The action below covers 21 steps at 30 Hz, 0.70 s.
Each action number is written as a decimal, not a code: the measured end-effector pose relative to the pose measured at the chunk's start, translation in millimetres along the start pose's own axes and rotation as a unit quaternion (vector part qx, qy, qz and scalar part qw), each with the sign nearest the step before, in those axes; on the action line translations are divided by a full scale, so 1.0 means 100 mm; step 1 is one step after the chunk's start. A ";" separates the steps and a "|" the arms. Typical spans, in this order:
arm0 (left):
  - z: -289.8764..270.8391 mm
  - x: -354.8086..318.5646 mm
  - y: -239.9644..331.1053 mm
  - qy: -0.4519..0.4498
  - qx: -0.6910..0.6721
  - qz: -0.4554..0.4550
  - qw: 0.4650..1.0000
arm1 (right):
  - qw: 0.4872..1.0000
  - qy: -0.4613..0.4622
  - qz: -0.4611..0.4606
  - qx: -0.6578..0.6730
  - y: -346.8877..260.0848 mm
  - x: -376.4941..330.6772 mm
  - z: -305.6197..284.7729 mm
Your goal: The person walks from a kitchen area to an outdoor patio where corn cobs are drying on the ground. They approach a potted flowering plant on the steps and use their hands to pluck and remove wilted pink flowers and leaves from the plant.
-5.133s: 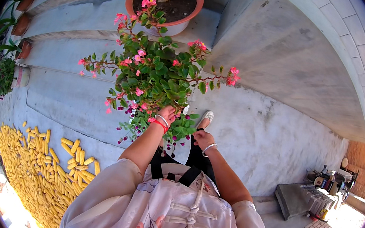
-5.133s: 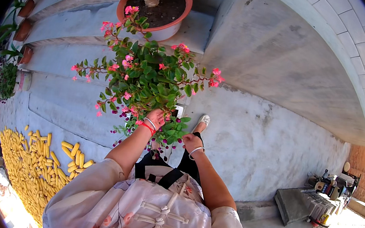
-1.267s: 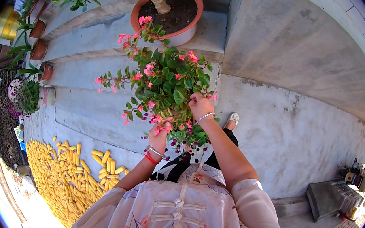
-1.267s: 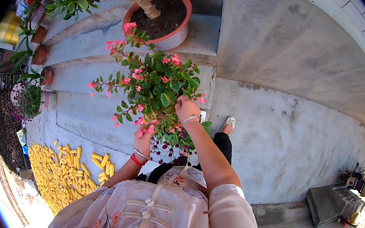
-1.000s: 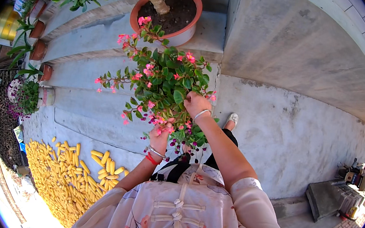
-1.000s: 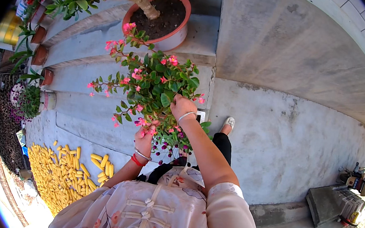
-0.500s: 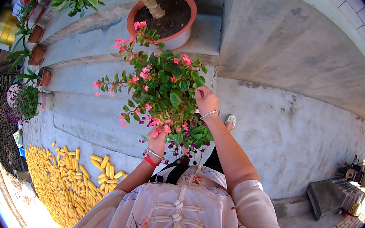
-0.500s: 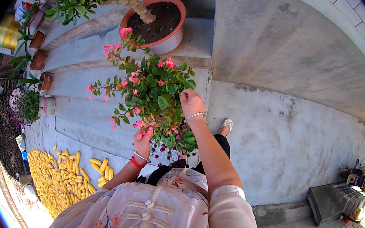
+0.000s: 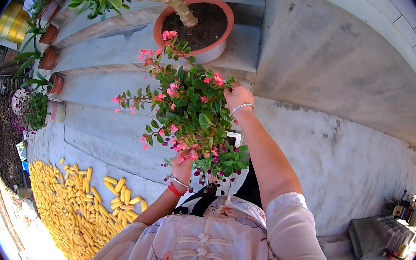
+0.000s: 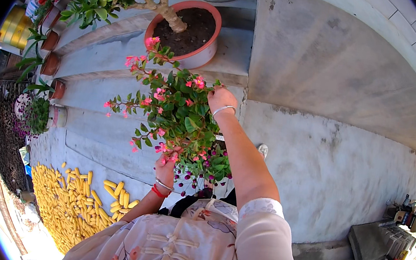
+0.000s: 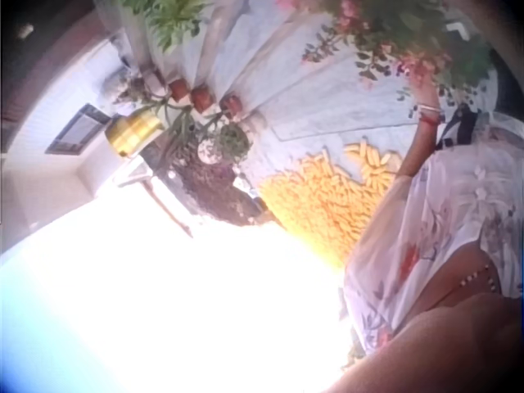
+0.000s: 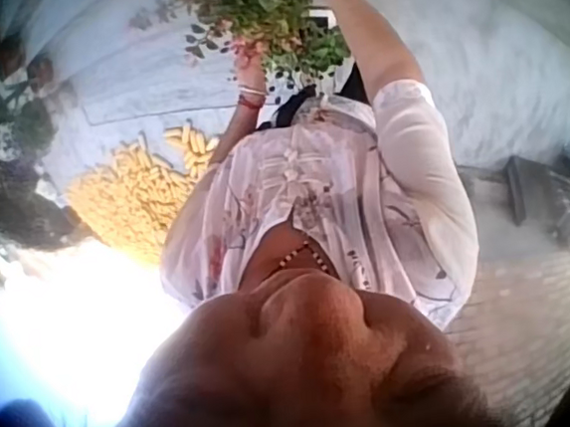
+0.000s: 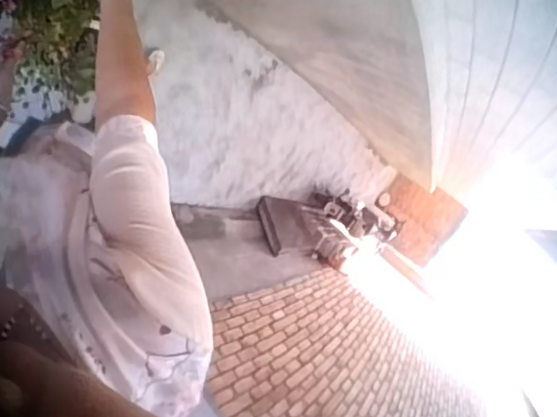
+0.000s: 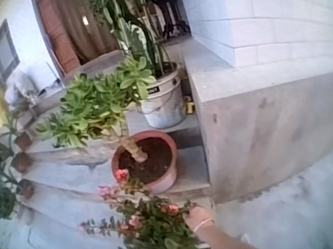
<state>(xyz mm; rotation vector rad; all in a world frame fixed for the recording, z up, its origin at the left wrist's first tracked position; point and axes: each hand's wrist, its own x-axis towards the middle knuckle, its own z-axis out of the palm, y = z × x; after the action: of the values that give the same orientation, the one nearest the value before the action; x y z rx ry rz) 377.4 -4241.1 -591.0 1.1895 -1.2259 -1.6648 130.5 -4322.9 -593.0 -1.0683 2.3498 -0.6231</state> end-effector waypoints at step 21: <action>-0.10 0.13 -0.04 0.015 0.005 0.015 1.000 | 0.991 0.068 0.070 0.095 0.66 0.47 -0.08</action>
<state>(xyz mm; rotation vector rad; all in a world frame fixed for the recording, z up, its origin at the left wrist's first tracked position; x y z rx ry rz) 382.4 -4254.8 -599.1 1.1922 -1.2298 -1.6139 61.5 -4319.4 -635.8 -0.7915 2.3965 -0.8707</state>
